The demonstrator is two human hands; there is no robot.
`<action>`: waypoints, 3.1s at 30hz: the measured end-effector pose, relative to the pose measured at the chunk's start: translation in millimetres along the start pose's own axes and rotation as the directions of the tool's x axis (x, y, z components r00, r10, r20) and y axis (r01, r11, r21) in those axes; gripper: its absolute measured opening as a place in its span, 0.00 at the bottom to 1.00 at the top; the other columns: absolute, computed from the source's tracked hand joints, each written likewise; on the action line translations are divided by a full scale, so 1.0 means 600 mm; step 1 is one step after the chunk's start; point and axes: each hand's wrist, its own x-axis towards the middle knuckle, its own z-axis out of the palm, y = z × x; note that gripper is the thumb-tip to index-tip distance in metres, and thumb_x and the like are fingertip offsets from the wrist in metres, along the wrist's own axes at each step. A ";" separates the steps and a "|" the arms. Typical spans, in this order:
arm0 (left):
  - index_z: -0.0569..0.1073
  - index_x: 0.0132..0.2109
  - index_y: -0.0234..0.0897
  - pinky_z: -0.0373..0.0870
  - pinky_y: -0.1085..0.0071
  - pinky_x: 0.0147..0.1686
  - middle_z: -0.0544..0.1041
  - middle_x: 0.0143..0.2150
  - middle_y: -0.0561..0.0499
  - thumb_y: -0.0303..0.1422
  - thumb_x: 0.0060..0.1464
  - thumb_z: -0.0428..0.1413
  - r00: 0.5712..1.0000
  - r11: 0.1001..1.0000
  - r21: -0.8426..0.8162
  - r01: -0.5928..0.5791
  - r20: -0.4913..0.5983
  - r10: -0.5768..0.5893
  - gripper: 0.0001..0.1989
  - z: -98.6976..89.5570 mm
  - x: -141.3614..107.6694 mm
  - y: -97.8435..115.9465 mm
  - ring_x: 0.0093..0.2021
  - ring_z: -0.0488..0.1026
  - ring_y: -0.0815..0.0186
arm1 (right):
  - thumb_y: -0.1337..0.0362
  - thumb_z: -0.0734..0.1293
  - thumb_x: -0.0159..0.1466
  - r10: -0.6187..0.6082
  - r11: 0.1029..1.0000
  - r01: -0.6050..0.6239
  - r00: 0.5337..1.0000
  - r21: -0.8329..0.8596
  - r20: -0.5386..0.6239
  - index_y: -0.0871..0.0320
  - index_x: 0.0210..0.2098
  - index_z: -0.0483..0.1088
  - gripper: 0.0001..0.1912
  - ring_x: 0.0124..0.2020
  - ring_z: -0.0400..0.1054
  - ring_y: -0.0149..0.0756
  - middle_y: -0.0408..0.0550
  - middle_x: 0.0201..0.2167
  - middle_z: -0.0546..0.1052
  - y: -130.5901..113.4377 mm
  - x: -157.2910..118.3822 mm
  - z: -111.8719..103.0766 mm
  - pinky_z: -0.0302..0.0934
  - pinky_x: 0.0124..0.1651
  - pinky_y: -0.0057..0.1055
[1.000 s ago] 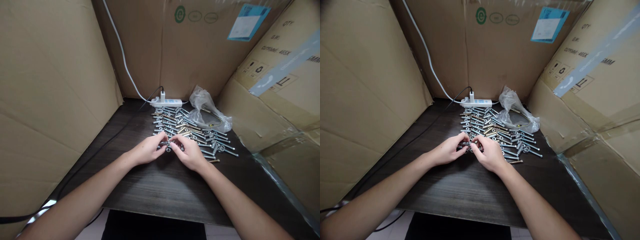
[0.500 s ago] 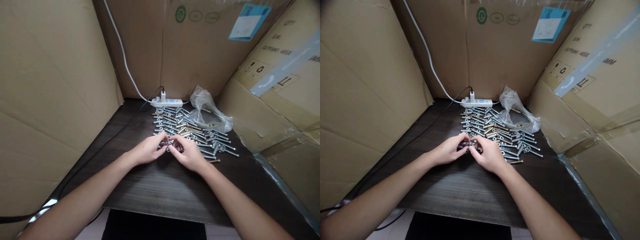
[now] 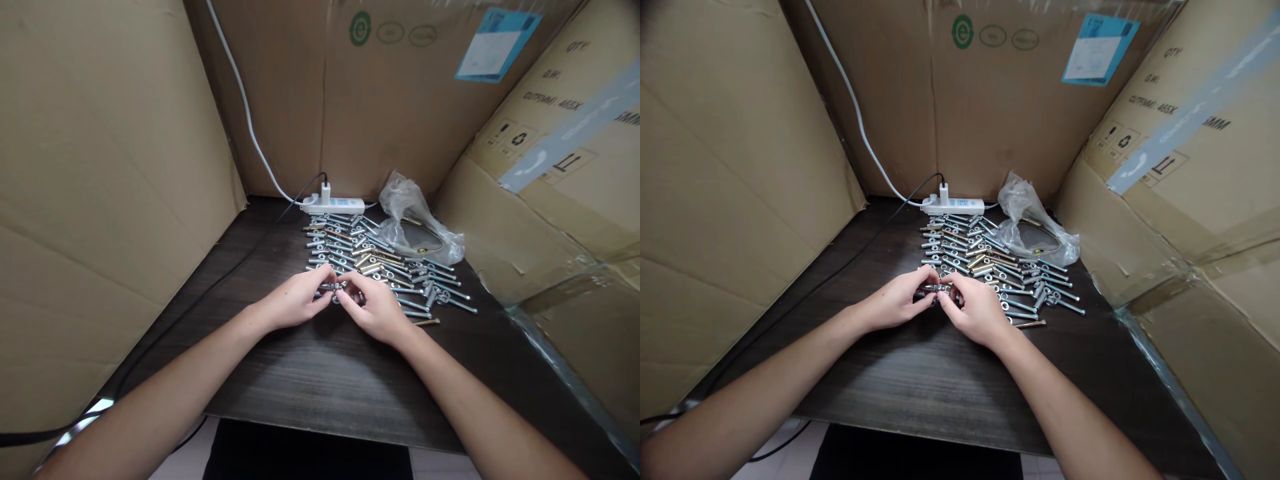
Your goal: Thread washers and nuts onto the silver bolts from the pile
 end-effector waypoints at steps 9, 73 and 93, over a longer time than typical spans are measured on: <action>0.63 0.43 0.38 0.64 0.72 0.36 0.71 0.38 0.52 0.30 0.57 0.48 0.999 1.000 -0.009 -0.010 -0.032 0.010 0.06 -0.002 0.002 0.001 0.36 0.68 0.68 | 0.61 0.61 0.60 -0.061 0.998 0.061 0.997 0.004 -0.051 0.54 0.43 0.66 0.11 0.25 0.61 0.25 0.42 0.30 0.72 0.004 0.000 0.004 0.56 0.32 0.24; 0.64 0.42 0.38 0.64 0.72 0.32 0.71 0.36 0.52 0.30 0.56 0.48 1.000 0.998 0.057 -0.004 0.007 0.003 0.06 0.000 0.000 0.002 0.33 0.68 0.68 | 0.59 0.60 0.62 -0.066 0.997 0.065 0.998 -0.052 -0.014 0.56 0.40 0.68 0.10 0.31 0.63 0.29 0.43 0.29 0.72 0.005 0.001 0.005 0.56 0.38 0.27; 0.63 0.42 0.37 0.65 0.71 0.35 0.71 0.38 0.50 0.31 0.56 0.48 0.998 0.997 0.032 -0.063 0.015 0.063 0.06 0.002 -0.002 0.009 0.35 0.68 0.67 | 0.57 0.55 0.65 -0.034 0.986 0.038 0.999 -0.162 0.028 0.58 0.24 0.67 0.19 0.26 0.61 0.27 0.43 0.21 0.70 0.005 0.003 0.001 0.51 0.34 0.25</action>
